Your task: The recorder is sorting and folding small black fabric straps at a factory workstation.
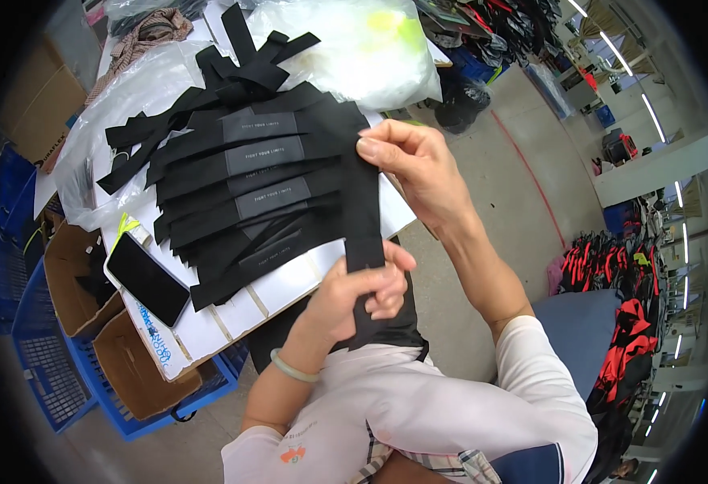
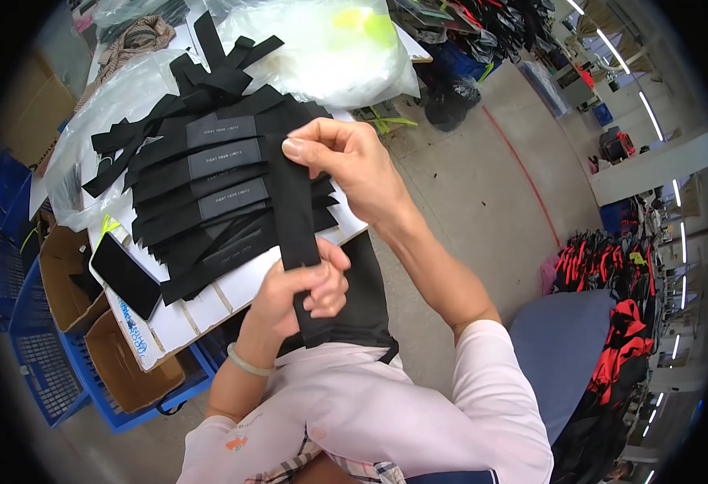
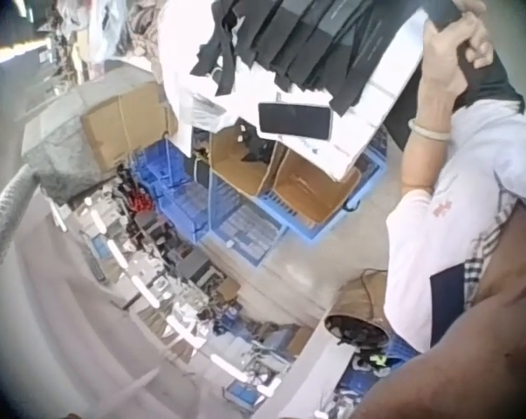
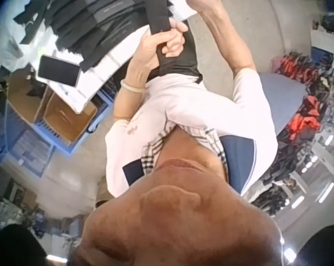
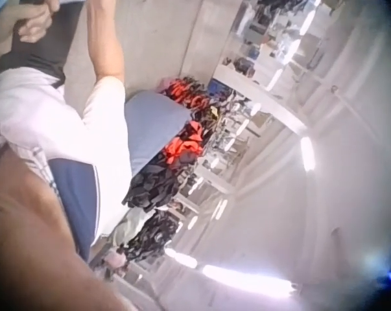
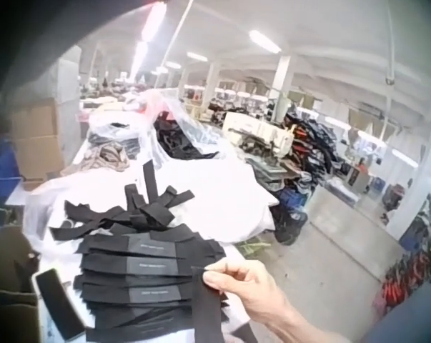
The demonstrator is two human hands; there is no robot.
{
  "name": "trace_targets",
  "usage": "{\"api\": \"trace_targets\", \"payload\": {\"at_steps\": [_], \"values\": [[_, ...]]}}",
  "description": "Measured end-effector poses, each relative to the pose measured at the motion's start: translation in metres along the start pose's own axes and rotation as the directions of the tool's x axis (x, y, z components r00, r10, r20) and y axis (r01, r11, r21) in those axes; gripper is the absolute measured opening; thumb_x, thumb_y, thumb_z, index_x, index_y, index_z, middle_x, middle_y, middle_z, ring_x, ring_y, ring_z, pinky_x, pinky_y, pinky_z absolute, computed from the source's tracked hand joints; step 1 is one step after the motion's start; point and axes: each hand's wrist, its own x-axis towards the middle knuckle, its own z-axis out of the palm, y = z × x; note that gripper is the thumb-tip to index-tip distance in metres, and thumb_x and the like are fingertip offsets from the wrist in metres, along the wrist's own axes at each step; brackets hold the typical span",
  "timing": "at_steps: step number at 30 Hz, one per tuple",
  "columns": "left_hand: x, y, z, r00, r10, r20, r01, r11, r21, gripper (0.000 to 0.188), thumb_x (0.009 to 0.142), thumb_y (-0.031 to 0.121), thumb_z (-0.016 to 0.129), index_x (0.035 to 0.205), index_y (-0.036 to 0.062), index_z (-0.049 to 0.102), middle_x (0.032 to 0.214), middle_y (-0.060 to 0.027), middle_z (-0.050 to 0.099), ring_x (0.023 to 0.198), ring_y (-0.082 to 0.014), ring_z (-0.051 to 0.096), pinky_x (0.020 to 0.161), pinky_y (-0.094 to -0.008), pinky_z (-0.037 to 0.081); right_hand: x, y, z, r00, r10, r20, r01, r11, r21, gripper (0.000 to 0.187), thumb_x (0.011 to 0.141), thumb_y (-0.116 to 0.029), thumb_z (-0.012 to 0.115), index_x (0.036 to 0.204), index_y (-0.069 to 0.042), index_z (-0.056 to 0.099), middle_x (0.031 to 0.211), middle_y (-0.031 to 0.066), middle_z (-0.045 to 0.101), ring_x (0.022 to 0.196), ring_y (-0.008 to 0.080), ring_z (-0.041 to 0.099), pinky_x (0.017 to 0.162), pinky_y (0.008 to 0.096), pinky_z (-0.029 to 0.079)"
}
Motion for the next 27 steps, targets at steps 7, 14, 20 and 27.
{"api": "trace_targets", "payload": {"at_steps": [7, 14, 20, 27], "values": [[0.007, 0.004, 0.003, 0.981, 0.134, -0.138, -0.083, 0.941, 0.328, 0.031, 0.095, 0.019, 0.045, 0.108, -0.0091, 0.05, 0.094, -0.0226, 0.063, 0.085, -0.0287, 0.065, 0.085, -0.0396, 0.05, -0.011, 0.033, -0.01, 0.97, 0.227, 0.085, -0.208, 0.959, -0.192, 0.012, 0.076, -0.008, 0.072, 0.07, -0.003, 0.063, 0.061, -0.0021, 0.056, 0.05, 0.0028, 0.044, 0.044, 0.0195, 0.032], [0.004, -0.015, -0.012, 0.921, 0.269, -0.283, -0.16, 0.921, 0.354, 0.024, 0.093, 0.014, 0.051, 0.097, -0.0084, 0.057, 0.082, -0.0207, 0.066, 0.071, -0.0275, 0.067, 0.082, -0.0379, 0.053, 0.005, 0.047, -0.01, 0.986, 0.155, -0.06, -0.161, 0.983, -0.094, 0.019, 0.073, -0.009, 0.075, 0.064, -0.005, 0.059, 0.062, -0.0023, 0.056, 0.056, 0.0046, 0.047, 0.053, 0.0201, 0.035], [0.008, -0.022, -0.011, 0.812, 0.475, -0.34, -0.28, 0.828, 0.486, 0.02, 0.092, 0.013, 0.054, 0.091, -0.0059, 0.059, 0.075, -0.0135, 0.065, 0.066, -0.0185, 0.065, 0.064, -0.0294, 0.055, 0.011, 0.045, -0.002, 0.99, 0.138, 0.003, -0.133, 0.96, -0.245, 0.029, 0.073, -0.009, 0.075, 0.058, -0.008, 0.05, 0.061, -0.0025, 0.054, 0.055, 0.003, 0.047, 0.049, 0.0189, 0.034], [0.013, -0.019, -0.033, 0.579, 0.728, -0.367, -0.433, 0.656, 0.618, 0.021, 0.092, 0.016, 0.056, 0.097, -0.0038, 0.06, 0.08, -0.008, 0.067, 0.073, -0.0116, 0.063, 0.067, -0.0222, 0.05, 0.023, 0.034, 0.037, 0.951, 0.189, 0.244, -0.181, 0.982, -0.055, 0.008, 0.083, -0.006, 0.064, 0.087, 0.002, 0.062, 0.077, 0.0015, 0.063, 0.073, 0.0053, 0.059, 0.065, 0.019, 0.046]]}}
